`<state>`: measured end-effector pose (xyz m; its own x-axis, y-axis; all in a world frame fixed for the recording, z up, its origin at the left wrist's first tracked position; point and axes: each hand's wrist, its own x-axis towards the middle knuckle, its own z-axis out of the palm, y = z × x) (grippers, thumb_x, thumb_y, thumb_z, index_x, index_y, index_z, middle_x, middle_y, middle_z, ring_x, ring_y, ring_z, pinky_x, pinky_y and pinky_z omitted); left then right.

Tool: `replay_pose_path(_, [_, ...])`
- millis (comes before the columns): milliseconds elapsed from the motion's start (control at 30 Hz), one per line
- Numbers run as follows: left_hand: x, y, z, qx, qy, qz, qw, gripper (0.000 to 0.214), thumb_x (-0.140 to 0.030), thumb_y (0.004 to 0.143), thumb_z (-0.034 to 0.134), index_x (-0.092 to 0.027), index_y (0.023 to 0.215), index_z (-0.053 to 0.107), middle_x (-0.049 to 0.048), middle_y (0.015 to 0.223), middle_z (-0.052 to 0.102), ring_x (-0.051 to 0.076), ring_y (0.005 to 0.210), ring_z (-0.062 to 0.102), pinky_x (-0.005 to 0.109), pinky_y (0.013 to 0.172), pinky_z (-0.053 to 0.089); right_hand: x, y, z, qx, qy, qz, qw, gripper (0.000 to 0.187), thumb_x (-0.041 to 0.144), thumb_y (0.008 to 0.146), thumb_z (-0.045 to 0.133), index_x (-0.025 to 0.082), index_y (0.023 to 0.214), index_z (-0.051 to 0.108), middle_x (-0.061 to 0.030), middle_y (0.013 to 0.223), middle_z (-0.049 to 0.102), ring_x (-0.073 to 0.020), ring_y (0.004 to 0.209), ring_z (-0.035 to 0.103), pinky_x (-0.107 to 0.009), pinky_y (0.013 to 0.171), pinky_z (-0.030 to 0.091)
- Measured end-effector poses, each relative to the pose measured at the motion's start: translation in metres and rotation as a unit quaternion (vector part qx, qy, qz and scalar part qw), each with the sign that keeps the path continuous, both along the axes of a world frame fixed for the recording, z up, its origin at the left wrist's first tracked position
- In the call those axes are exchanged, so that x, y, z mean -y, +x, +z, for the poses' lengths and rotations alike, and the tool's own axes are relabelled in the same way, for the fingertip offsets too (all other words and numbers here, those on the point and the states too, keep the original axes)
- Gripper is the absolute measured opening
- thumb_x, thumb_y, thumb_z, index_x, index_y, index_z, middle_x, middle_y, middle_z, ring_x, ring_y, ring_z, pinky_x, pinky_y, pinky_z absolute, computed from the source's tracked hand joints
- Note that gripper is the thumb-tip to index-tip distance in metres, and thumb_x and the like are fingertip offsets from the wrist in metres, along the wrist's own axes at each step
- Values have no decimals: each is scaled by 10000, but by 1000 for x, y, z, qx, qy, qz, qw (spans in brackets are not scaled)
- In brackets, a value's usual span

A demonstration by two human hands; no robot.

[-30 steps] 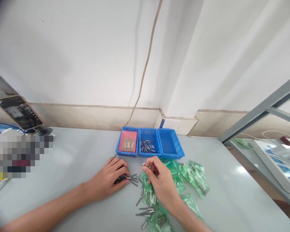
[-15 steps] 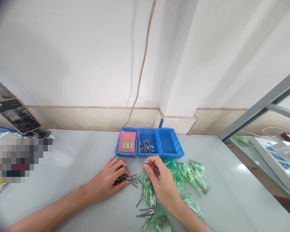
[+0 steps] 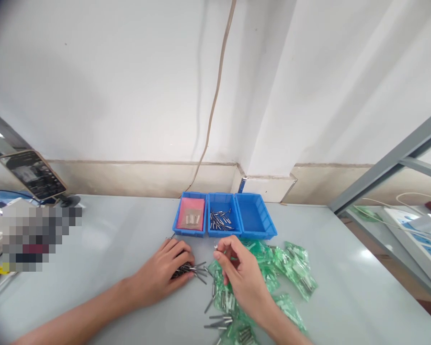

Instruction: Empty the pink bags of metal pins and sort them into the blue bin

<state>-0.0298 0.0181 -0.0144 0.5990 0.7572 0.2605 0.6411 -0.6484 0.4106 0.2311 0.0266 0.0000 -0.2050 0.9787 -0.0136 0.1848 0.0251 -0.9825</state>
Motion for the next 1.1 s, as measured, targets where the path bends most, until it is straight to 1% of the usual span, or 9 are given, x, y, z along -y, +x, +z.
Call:
replay_pose_path(167, [0, 1, 1, -9, -2, -3, 1000, 81, -286, 1076, 644, -216, 1105, 615, 45, 1121, 640, 240, 1008, 559, 401, 936, 444, -1, -1, 2, -42, -28, 10, 999, 420, 646, 1033, 609, 234, 1090, 665, -12, 876, 632, -129, 541, 545, -260, 449, 509])
replay_pose_path(300, [-1, 1, 1, -8, 3, -5, 1000, 122, -290, 1088, 624, -221, 1189, 616, 55, 1150, 645, 248, 1026, 557, 415, 961, 445, -1, -1, 1, -64, -4, -29, 998, 382, 623, 1054, 592, 252, 1137, 622, -12, 925, 610, -128, 567, 532, -256, 455, 535])
replay_pose_path(433, [0, 0, 1, -5, 6, -6, 1000, 204, -305, 1094, 613, -233, 1285, 611, 64, 1167, 653, 256, 1047, 564, 425, 988, 452, 2, -1, 1, -56, 16, -59, 997, 318, 583, 1060, 607, 274, 1087, 535, -31, 1030, 608, -133, 607, 556, -255, 474, 535])
replay_pose_path(533, [0, -1, 1, -6, 7, -9, 1000, 204, -305, 1093, 618, -231, 1284, 620, 64, 1160, 654, 257, 1052, 571, 423, 990, 457, 4, -3, 3, -63, 10, -48, 997, 312, 554, 1048, 639, 276, 1024, 500, -43, 1091, 584, -138, 640, 552, -255, 480, 522])
replay_pose_path(633, [0, 0, 1, -7, 11, -8, 1000, 186, -296, 1094, 617, -230, 1267, 631, 63, 1148, 650, 254, 1043, 576, 414, 984, 462, 4, -4, 4, -35, 18, -30, 999, 321, 541, 1043, 649, 267, 955, 507, -41, 1032, 566, -149, 651, 520, -253, 480, 503])
replay_pose_path(767, [0, 1, 3, -4, 17, -11, 1000, 212, -289, 1104, 597, -237, 1308, 627, 62, 1147, 644, 250, 1036, 571, 410, 985, 465, 4, -3, 2, 4, 42, -27, 999, 295, 518, 1029, 678, 261, 932, 570, -22, 915, 561, -163, 654, 512, -253, 480, 492])
replay_pose_path(933, [0, 1, 4, -5, 10, -12, 1000, 228, -298, 1105, 597, -231, 1321, 625, 67, 1150, 641, 254, 1039, 563, 415, 977, 463, 4, 0, 0, -11, -13, -15, 1000, 323, 582, 1011, 682, 265, 997, 621, 42, 709, 507, -151, 564, 514, -251, 474, 496])
replay_pose_path(1000, [0, 0, 3, -5, 12, -12, 1000, 227, -299, 1106, 594, -240, 1322, 635, 67, 1146, 639, 252, 1037, 562, 411, 973, 462, 3, -1, 2, -28, -24, -10, 999, 376, 626, 1008, 665, 254, 1059, 648, 21, 751, 584, -142, 546, 526, -253, 462, 501])
replay_pose_path(1100, [0, 0, 2, -7, 21, -13, 1000, 228, -301, 1106, 594, -269, 1319, 669, 64, 1130, 631, 245, 1026, 565, 398, 964, 462, 2, -2, 6, -51, -31, -6, 998, 461, 682, 995, 647, 233, 1094, 681, -44, 931, 685, -130, 542, 545, -260, 438, 508])
